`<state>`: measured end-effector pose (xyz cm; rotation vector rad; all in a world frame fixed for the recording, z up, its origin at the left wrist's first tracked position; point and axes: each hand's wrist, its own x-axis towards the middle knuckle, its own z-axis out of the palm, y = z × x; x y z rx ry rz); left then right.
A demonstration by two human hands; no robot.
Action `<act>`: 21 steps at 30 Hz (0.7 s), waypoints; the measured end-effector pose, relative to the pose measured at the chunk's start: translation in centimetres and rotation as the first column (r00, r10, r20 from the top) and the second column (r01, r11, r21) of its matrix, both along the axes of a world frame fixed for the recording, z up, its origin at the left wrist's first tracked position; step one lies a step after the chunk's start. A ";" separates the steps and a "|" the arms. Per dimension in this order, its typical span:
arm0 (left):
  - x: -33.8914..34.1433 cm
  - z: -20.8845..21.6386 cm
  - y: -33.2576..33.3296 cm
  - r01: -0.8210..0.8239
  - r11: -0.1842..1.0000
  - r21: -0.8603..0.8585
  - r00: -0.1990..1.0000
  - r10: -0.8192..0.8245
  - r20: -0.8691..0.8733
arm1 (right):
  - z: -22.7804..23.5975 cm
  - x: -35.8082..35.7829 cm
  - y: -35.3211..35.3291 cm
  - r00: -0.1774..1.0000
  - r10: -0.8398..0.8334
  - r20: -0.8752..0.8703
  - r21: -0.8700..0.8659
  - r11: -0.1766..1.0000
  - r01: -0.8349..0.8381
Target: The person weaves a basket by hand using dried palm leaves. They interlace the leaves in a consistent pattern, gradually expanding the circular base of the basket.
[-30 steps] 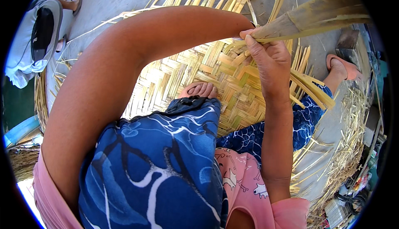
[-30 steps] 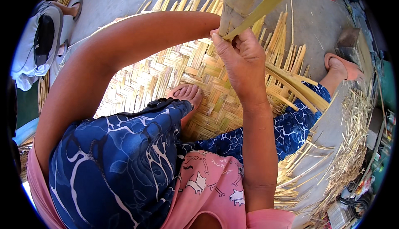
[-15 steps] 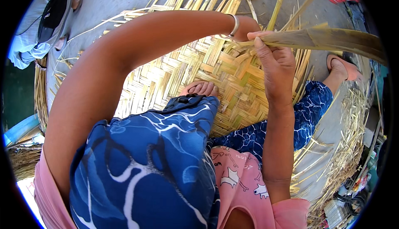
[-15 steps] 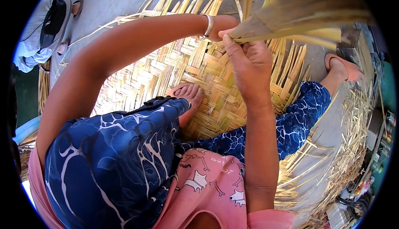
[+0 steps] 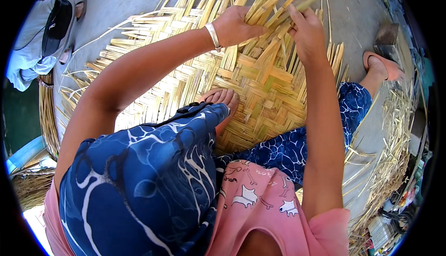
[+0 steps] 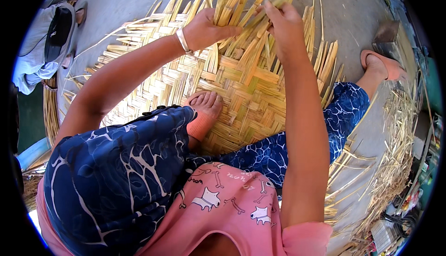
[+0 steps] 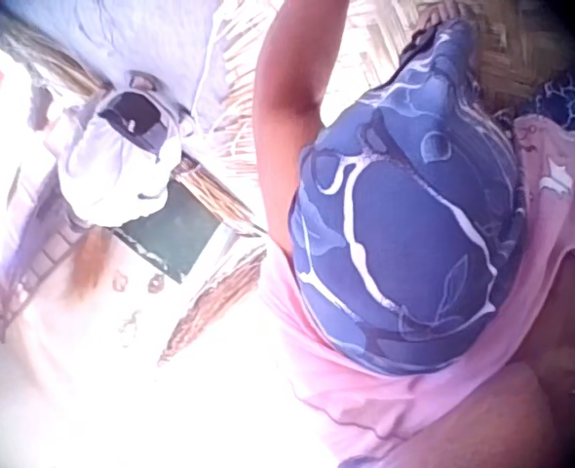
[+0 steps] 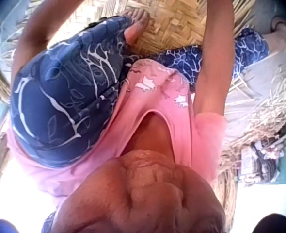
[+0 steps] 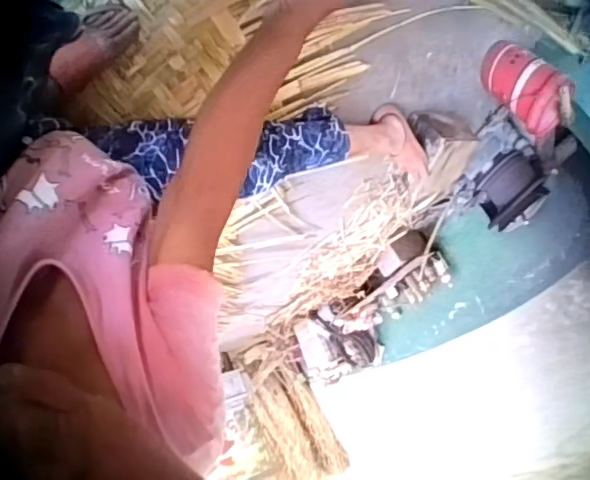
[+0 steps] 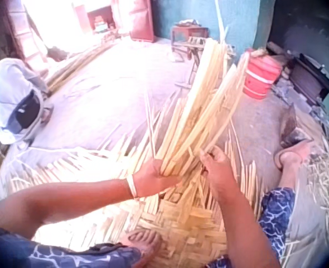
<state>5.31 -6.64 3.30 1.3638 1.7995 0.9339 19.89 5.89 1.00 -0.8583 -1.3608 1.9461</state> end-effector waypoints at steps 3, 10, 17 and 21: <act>0.1 -0.4 0.0 0.103 0.991 0.088 0.991 -0.110 0.071 | -2.9 -1.9 2.4 0.990 0.069 0.123 0.136 0.987 -0.085; 0.1 -1.7 1.9 0.209 0.977 0.042 0.976 -0.211 0.047 | -6.5 -1.7 3.8 0.799 -0.156 0.580 0.706 0.585 -0.398; -0.2 -1.7 3.8 0.296 0.948 -0.116 0.955 -0.294 0.038 | -2.6 1.8 -1.5 0.779 -0.458 0.428 0.873 0.431 -0.226; 0.2 -1.2 4.0 0.316 0.931 -0.180 0.948 -0.315 0.034 | -1.8 3.2 -3.4 0.705 -0.524 0.477 0.842 0.504 -0.194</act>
